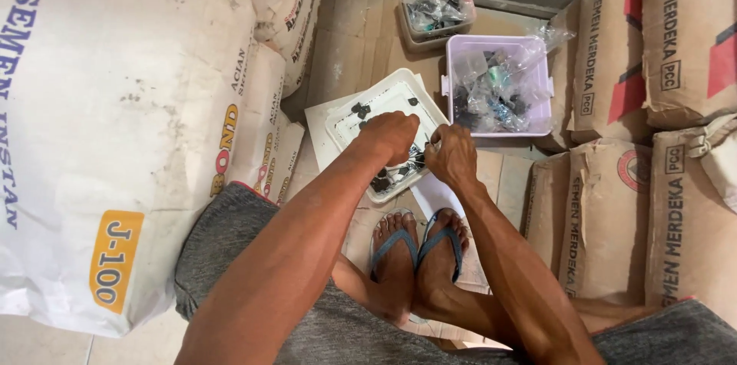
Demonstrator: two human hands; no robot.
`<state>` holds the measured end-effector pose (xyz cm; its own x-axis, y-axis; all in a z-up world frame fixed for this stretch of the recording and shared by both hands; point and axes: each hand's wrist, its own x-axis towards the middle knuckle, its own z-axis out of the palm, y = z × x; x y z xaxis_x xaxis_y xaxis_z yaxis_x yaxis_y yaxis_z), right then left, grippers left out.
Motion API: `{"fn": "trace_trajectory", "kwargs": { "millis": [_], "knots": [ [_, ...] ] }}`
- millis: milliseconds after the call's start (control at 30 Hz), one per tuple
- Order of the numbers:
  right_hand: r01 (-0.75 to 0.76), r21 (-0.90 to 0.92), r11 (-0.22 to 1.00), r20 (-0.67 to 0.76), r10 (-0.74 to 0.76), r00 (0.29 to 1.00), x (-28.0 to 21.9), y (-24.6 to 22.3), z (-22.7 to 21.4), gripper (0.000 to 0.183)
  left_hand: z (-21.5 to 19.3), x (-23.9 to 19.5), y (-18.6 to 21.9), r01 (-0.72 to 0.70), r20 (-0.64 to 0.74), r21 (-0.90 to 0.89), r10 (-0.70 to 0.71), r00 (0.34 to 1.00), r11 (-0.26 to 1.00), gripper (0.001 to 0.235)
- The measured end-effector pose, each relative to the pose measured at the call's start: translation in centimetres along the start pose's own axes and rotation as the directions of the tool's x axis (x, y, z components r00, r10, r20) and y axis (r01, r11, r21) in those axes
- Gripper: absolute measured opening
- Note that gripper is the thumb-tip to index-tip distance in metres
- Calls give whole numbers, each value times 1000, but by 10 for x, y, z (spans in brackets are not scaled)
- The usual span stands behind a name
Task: The person is sorting and assembling small hardware components like screws and nuts into a tray.
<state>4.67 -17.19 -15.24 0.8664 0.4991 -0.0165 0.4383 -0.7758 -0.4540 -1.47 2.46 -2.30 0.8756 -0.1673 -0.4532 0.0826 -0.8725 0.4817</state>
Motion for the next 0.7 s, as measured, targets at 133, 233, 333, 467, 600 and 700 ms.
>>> {"fn": "trace_trajectory", "kwargs": {
  "millis": [133,233,333,467,600,700],
  "knots": [
    [208,-31,978,-101,-210,973,-1,12,51,12,-2,8,-1,5,-88,16,-4,996,1000,47],
    [313,-22,949,16,-313,950,-6,-24,50,9,-14,13,-3,75,-169,36,-68,983,997,29],
    [378,-212,901,101,-365,926,-10,-33,50,17,-9,11,-4,40,-190,-6,-41,981,999,21],
    [348,-309,885,203,-296,933,-13,-15,35,15,7,10,-1,82,-132,15,-80,988,997,16],
    [320,-285,904,253,-251,934,-9,-18,21,15,6,12,-3,87,-122,94,-76,990,992,17],
    [283,-294,913,233,-218,948,-12,-24,22,15,8,15,-3,88,-88,135,-77,993,987,18]
  ]
}}
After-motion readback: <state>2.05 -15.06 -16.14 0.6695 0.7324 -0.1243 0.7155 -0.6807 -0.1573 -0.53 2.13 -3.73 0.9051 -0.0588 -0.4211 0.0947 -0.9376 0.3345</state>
